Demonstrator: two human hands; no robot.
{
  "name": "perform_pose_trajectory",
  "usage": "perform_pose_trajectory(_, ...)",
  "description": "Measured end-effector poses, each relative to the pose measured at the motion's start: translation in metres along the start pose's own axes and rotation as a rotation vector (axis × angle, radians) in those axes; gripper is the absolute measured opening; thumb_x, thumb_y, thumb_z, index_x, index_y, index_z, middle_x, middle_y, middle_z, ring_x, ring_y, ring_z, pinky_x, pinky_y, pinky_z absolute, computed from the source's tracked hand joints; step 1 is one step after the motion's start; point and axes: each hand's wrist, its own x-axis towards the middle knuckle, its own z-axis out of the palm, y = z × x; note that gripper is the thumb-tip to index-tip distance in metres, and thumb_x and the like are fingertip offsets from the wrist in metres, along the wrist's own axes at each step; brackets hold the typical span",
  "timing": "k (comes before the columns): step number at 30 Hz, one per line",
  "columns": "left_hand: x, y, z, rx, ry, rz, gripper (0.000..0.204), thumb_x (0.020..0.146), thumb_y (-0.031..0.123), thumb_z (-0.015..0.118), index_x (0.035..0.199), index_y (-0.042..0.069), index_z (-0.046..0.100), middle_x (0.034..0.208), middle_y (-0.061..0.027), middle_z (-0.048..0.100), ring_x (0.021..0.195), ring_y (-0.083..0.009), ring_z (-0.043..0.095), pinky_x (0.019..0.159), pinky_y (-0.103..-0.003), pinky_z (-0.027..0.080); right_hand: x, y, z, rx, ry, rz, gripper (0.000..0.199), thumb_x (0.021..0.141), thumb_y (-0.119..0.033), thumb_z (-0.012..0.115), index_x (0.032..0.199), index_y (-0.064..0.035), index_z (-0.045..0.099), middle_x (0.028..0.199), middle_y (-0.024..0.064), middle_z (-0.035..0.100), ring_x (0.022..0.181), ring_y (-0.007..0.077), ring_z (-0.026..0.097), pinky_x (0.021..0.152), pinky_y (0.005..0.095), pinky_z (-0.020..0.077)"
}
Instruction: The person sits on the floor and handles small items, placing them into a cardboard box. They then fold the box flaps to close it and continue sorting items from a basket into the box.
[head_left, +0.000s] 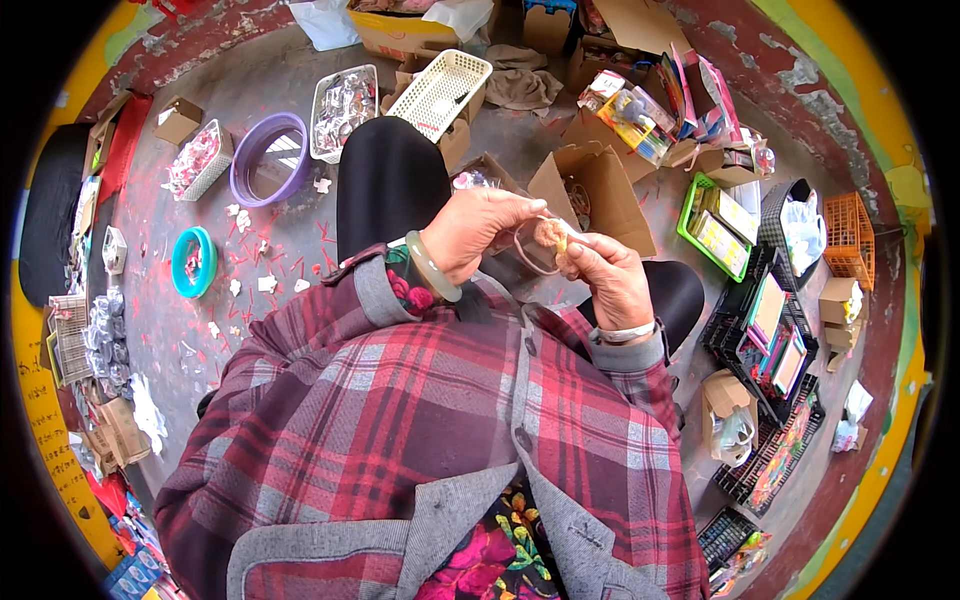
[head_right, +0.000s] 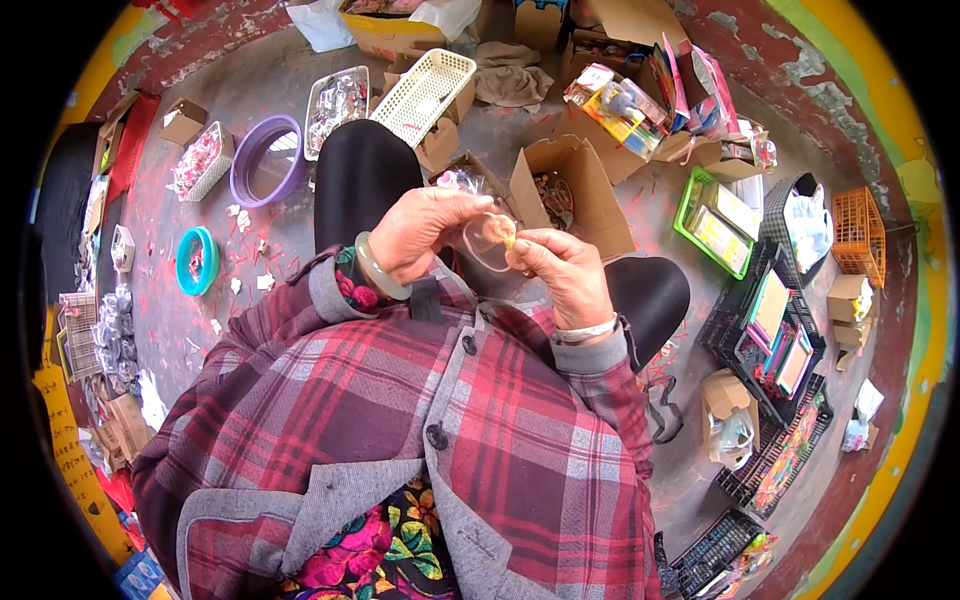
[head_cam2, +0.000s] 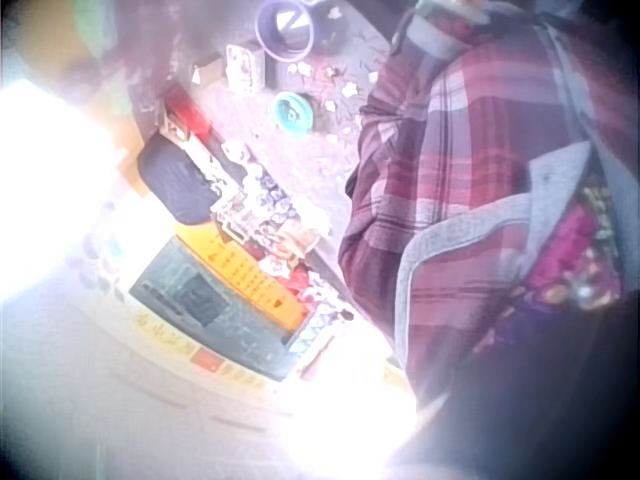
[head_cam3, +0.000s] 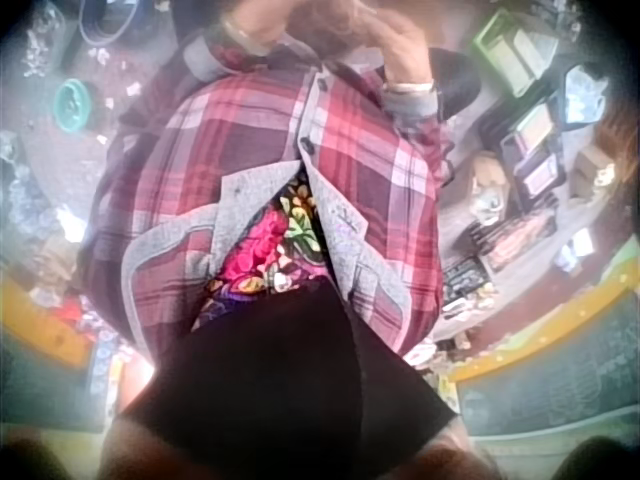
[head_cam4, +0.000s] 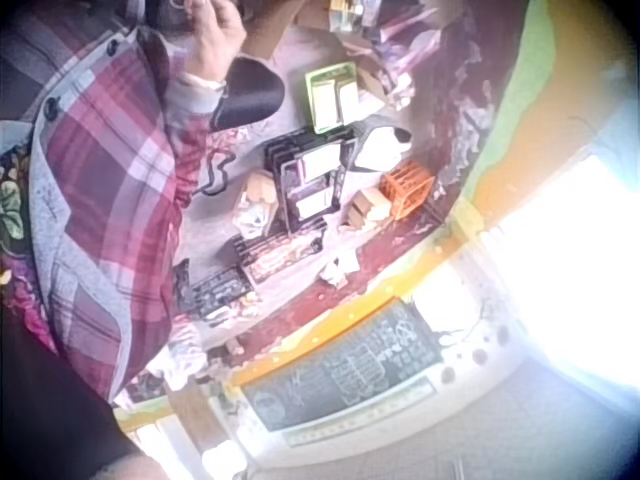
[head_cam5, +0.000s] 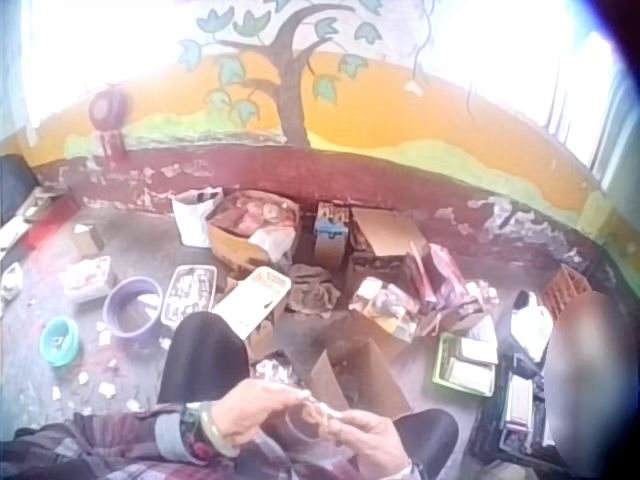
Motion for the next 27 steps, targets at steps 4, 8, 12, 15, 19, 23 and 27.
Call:
perform_pose_trajectory(4, -0.003, 0.002, 0.008, -0.067, -0.009, 0.020, 0.020, 0.085, 0.018, 0.059, 0.086, -0.001, 0.063, 0.078, -0.0036, 0.064, 0.068, -0.0077, 0.057, 0.062, -0.019, 0.042, 0.005, 0.015, 0.000, 0.040, 0.030, -0.067, 0.017, 0.082, -0.013, 0.063, 0.084, 0.0028, 0.066, 0.073, 0.0059, 0.064, 0.067, 0.0098, 0.055, 0.062, 0.0212, 0.0419)
perform_pose_trajectory(8, -0.001, -0.004, 0.004, -0.092, 0.052, 0.027, 0.019, 0.085, 0.016, 0.058, 0.088, -0.003, 0.063, 0.081, -0.0074, 0.065, 0.071, -0.0111, 0.059, 0.065, -0.022, 0.044, 0.003, 0.013, 0.004, -0.047, 0.039, -0.142, 0.018, 0.083, -0.014, 0.062, 0.085, 0.0034, 0.066, 0.074, 0.0062, 0.064, 0.064, 0.0100, 0.056, 0.059, 0.0214, 0.0425)
perform_pose_trajectory(12, -0.001, -0.002, 0.002, -0.108, 0.033, 0.013, 0.019, 0.086, 0.013, 0.056, 0.094, -0.004, 0.061, 0.087, -0.0108, 0.065, 0.079, -0.0165, 0.063, 0.073, -0.027, 0.049, 0.006, 0.015, 0.003, -0.074, 0.028, -0.158, 0.018, 0.083, -0.014, 0.062, 0.087, 0.0032, 0.065, 0.073, 0.0057, 0.064, 0.063, 0.0094, 0.056, 0.057, 0.0212, 0.0423)
perform_pose_trajectory(15, -0.001, 0.007, -0.001, -0.086, 0.061, 0.031, 0.020, 0.086, 0.013, 0.056, 0.098, -0.002, 0.060, 0.091, -0.0097, 0.064, 0.081, -0.0152, 0.062, 0.070, -0.026, 0.049, 0.007, 0.010, 0.003, -0.069, 0.056, -0.113, 0.018, 0.084, -0.014, 0.061, 0.089, 0.0026, 0.065, 0.073, 0.0051, 0.064, 0.061, 0.0084, 0.056, 0.054, 0.0205, 0.0418)
perform_pose_trajectory(19, -0.009, 0.031, -0.014, -0.042, 0.218, 0.206, 0.026, 0.089, 0.021, 0.051, 0.107, 0.002, 0.057, 0.104, -0.0077, 0.061, 0.094, -0.0135, 0.056, 0.078, -0.027, 0.042, 0.014, 0.012, -0.003, -0.107, 0.188, -0.142, 0.017, 0.085, -0.013, 0.059, 0.092, 0.0017, 0.064, 0.074, 0.0054, 0.065, 0.054, 0.0078, 0.056, 0.047, 0.0176, 0.0400)
perform_pose_trajectory(23, -0.027, 0.059, -0.025, -0.051, 0.187, 0.312, 0.030, 0.092, 0.024, 0.045, 0.109, 0.003, 0.056, 0.108, -0.0090, 0.060, 0.102, -0.0154, 0.054, 0.084, -0.029, 0.040, 0.033, 0.034, 0.002, -0.191, 0.196, 0.030, 0.019, 0.086, -0.011, 0.056, 0.098, 0.0028, 0.059, 0.076, 0.0066, 0.065, 0.053, 0.0093, 0.058, 0.043, 0.0176, 0.0407)
perform_pose_trajectory(27, -0.046, 0.073, -0.033, -0.021, 0.211, 0.388, 0.028, 0.091, 0.023, 0.045, 0.106, 0.002, 0.058, 0.108, -0.0108, 0.060, 0.103, -0.0177, 0.055, 0.086, -0.030, 0.039, 0.066, 0.090, 0.006, -0.294, 0.101, 0.243, 0.018, 0.085, -0.005, 0.051, 0.098, 0.0045, 0.057, 0.075, 0.0090, 0.062, 0.052, 0.0125, 0.059, 0.041, 0.0211, 0.0448)
